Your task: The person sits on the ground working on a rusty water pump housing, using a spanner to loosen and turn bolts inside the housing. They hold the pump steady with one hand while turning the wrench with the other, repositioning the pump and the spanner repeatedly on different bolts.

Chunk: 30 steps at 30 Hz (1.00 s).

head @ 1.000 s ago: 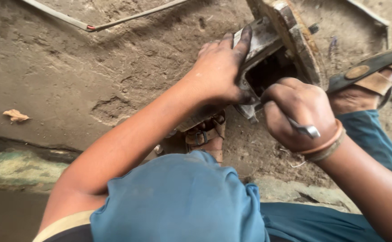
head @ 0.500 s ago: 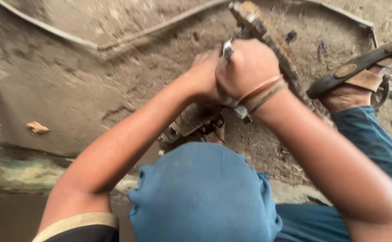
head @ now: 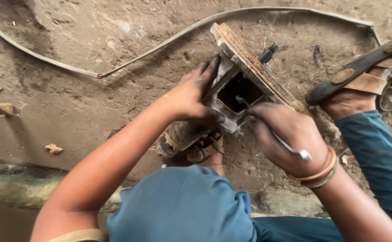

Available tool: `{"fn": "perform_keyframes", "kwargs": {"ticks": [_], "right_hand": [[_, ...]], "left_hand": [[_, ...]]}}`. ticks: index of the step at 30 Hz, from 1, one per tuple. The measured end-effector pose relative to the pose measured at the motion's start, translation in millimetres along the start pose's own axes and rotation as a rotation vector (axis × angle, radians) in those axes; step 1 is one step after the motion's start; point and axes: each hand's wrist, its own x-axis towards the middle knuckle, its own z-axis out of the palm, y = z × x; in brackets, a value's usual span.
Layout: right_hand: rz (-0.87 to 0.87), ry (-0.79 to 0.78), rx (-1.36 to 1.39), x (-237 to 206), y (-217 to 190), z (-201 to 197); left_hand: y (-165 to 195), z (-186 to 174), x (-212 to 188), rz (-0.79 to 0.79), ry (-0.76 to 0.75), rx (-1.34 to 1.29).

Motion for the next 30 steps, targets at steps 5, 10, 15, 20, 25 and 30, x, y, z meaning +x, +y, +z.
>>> {"fn": "perform_keyframes", "kwargs": {"ticks": [5, 10, 15, 20, 25, 30], "right_hand": [[-0.074, -0.016, 0.074, -34.5, 26.0, 15.1], [-0.016, -0.114, 0.161, -39.6, 48.6, 19.7], [-0.099, -0.123, 0.205, -39.8, 57.3, 21.6], [-0.154, -0.027, 0.211, -43.9, 58.2, 28.0], [-0.081, -0.105, 0.151, -47.8, 60.4, 40.3], [-0.14, 0.041, 0.13, -55.9, 60.8, 42.1]], "left_hand": [[13.1, -8.7, -1.0, -0.094, -0.071, 0.027], [13.9, -13.3, 2.8, -0.109, -0.112, 0.021], [17.5, -12.6, 4.7, -0.182, -0.113, -0.08], [25.5, -9.0, 6.9, -0.263, -0.085, -0.288], [29.3, -8.8, 14.7, -0.287, -0.121, -0.25], [20.8, -11.5, 17.1, -0.27, -0.084, -0.164]]}}
